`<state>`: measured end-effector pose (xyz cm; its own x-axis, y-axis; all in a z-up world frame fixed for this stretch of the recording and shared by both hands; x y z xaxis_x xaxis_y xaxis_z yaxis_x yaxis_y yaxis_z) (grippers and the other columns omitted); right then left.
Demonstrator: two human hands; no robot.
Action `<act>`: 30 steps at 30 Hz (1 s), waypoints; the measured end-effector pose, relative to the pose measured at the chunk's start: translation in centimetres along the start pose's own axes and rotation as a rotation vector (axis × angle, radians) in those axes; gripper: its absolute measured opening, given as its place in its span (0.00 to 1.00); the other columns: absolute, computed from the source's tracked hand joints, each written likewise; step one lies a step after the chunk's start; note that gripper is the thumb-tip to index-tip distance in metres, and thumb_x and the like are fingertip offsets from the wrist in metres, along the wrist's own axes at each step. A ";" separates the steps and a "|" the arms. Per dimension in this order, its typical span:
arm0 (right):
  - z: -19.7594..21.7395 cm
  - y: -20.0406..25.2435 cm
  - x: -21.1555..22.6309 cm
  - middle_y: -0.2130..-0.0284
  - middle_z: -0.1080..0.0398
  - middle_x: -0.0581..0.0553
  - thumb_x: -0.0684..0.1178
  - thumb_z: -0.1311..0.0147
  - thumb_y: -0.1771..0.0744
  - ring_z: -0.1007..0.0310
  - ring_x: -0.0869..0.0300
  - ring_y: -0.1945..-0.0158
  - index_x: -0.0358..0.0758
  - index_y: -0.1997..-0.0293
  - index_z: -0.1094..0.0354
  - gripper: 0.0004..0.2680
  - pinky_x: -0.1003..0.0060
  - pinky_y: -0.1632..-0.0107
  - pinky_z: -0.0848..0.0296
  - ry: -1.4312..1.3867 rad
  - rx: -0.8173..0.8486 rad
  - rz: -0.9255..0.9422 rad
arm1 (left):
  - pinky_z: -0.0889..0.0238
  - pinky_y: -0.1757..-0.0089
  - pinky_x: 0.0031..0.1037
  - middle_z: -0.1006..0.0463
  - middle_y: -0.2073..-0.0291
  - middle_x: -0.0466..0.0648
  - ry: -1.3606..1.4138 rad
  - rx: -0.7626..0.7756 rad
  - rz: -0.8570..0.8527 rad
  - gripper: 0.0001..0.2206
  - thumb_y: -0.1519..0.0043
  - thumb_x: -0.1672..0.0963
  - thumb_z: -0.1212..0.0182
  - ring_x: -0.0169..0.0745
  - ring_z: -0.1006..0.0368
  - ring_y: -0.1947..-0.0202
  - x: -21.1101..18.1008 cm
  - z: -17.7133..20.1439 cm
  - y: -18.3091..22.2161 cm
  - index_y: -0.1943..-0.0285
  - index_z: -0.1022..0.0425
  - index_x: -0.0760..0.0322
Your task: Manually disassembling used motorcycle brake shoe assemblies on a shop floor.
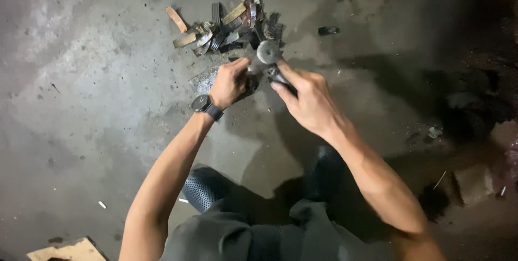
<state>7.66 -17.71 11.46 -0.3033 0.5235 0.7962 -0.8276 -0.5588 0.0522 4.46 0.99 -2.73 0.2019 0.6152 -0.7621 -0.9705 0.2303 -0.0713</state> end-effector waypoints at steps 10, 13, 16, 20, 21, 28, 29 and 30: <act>-1.4 2.7 -8.5 0.56 0.22 0.35 0.41 0.36 0.33 0.21 0.51 0.59 0.32 0.39 0.30 0.15 0.57 0.59 0.22 -0.070 -0.285 -0.223 | 0.26 0.65 0.30 0.15 0.63 0.55 0.204 -0.311 0.214 0.03 0.36 0.64 0.36 0.39 0.18 0.67 -2.2 5.4 -0.5 0.57 0.24 0.69; -0.7 3.2 -10.5 0.53 0.27 0.31 0.37 0.35 0.38 0.25 0.41 0.51 0.30 0.34 0.34 0.24 0.48 0.50 0.27 0.143 -0.412 -0.194 | 0.30 0.67 0.39 0.20 0.71 0.60 0.043 -0.060 0.255 0.07 0.44 0.62 0.31 0.51 0.24 0.74 -3.7 1.9 1.5 0.61 0.25 0.72; -2.2 5.7 -15.9 0.52 0.32 0.30 0.39 0.34 0.38 0.29 0.37 0.48 0.33 0.34 0.34 0.24 0.45 0.48 0.30 0.173 -0.446 -0.408 | 0.30 0.63 0.42 0.23 0.68 0.64 -0.042 0.142 0.225 0.09 0.41 0.59 0.31 0.62 0.24 0.66 -2.3 -3.9 4.9 0.60 0.26 0.71; -2.8 8.3 -19.6 0.54 0.33 0.33 0.42 0.33 0.36 0.33 0.38 0.47 0.32 0.45 0.33 0.16 0.44 0.46 0.33 0.236 -0.547 -0.371 | 0.34 0.52 0.41 0.24 0.50 0.58 -0.386 0.259 0.049 0.15 0.44 0.60 0.38 0.58 0.29 0.50 -2.1 -5.6 3.6 0.48 0.25 0.68; -2.6 8.5 -20.0 0.55 0.34 0.33 0.43 0.31 0.35 0.35 0.38 0.46 0.32 0.48 0.33 0.15 0.43 0.45 0.34 0.293 -0.584 -0.325 | 0.36 0.49 0.41 0.25 0.43 0.55 -0.635 0.158 -0.139 0.22 0.50 0.60 0.41 0.56 0.32 0.45 -2.9 -4.9 2.5 0.44 0.24 0.66; -3.3 8.5 -21.9 0.52 0.35 0.33 0.52 0.36 0.34 0.37 0.39 0.44 0.33 0.49 0.35 0.15 0.41 0.42 0.38 0.468 -0.547 -0.264 | 0.43 0.46 0.53 0.27 0.44 0.58 -0.888 0.455 -0.096 0.14 0.39 0.54 0.44 0.54 0.37 0.39 -0.2 -4.1 -1.5 0.48 0.24 0.65; -3.4 8.5 -22.1 0.52 0.35 0.33 0.52 0.37 0.33 0.38 0.39 0.43 0.33 0.48 0.35 0.15 0.42 0.42 0.38 0.485 -0.533 -0.265 | 0.42 0.45 0.50 0.27 0.43 0.57 -0.886 0.553 -0.039 0.13 0.37 0.55 0.44 0.53 0.36 0.38 0.3 -4.3 -1.8 0.48 0.23 0.65; -3.6 8.5 -22.3 0.51 0.35 0.34 0.53 0.38 0.33 0.38 0.40 0.43 0.33 0.47 0.35 0.15 0.42 0.42 0.39 0.501 -0.519 -0.266 | 0.42 0.44 0.47 0.26 0.42 0.56 -0.882 0.650 0.019 0.12 0.35 0.55 0.44 0.52 0.35 0.37 0.8 -4.5 -2.0 0.48 0.22 0.65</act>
<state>5.71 -31.79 -8.00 -0.1383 0.8960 0.4220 -0.9807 -0.0644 -0.1847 6.03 -2.34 -6.09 0.4622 0.8867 -0.0129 -0.7720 0.4095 0.4861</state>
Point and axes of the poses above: each hand's wrist, its own y-axis away from the middle knuckle, its own z-axis out of the back of the hand, x = y × z, the point moved 7 cm from there along -y, towards the middle knuckle
